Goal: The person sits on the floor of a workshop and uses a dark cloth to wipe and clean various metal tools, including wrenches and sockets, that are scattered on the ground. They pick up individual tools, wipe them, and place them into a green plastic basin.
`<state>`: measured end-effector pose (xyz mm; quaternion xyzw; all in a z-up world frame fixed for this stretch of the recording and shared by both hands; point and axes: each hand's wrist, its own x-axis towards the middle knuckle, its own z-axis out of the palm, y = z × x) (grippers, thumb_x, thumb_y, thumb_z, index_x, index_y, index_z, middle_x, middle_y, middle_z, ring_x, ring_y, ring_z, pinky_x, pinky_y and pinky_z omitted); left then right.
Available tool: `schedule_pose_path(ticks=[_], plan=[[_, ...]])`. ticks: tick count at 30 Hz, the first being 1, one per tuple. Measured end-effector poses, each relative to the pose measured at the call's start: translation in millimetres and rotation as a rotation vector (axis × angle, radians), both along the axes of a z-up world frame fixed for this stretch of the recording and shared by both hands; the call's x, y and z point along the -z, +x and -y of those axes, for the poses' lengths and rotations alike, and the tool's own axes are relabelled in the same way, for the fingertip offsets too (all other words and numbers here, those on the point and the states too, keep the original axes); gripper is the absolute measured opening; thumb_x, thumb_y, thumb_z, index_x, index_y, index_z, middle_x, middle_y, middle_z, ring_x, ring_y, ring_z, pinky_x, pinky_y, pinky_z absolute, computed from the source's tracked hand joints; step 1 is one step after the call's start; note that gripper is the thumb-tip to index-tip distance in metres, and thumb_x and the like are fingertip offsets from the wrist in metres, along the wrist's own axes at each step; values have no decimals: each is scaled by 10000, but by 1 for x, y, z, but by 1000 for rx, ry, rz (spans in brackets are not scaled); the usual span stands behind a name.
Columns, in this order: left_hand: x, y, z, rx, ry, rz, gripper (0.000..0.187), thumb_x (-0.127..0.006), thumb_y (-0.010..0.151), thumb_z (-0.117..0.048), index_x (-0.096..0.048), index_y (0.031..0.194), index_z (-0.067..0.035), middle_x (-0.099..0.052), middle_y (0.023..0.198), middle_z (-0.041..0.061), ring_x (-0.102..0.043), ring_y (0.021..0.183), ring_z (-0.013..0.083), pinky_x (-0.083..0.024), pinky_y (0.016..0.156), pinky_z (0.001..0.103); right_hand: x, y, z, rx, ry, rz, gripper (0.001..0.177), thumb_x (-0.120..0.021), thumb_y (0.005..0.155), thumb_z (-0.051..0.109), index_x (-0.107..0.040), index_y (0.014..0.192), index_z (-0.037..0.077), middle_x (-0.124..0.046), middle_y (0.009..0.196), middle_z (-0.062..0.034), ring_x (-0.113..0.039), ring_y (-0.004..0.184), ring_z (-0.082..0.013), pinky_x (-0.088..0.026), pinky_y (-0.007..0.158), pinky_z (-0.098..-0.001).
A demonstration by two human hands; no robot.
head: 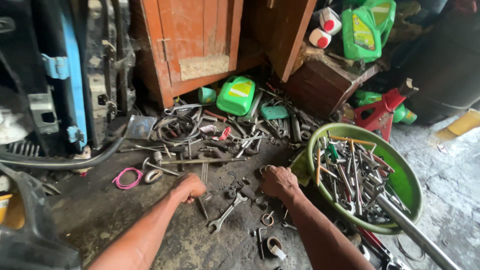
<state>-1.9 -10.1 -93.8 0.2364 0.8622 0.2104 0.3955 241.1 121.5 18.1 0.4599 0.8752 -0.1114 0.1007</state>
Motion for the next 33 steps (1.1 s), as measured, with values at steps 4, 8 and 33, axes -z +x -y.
schedule_pose_path(ticks=[4, 8, 33], plan=[[-15, -9, -3, -77, 43, 154, 35, -619, 798, 12, -626, 808, 45, -569, 638, 108, -483, 449, 157, -330, 342, 312, -2, -3, 3, -29, -15, -48, 298, -666, 849, 263, -717, 1142, 240, -736, 1149, -114, -685, 1125, -339, -566, 941, -432], [-51, -20, -11, 21, 13, 416, 141, -697, 840, -60, -578, 798, 2, -552, 640, 81, -477, 415, 152, -285, 336, 277, 11, -3, -5, -3, -91, -117, 325, -681, 848, 270, -697, 1164, 200, -726, 1149, -119, -678, 1143, -338, -549, 941, -422], [-173, 22, 11, 362, 237, -542, 310, -588, 808, -168, -733, 932, 76, -714, 1022, 334, -714, 998, 463, -569, 906, 519, -31, -71, 63, -404, -227, -332, 554, -727, 924, 545, -591, 1213, 92, -735, 1011, -122, -672, 944, -276, -510, 877, -552]])
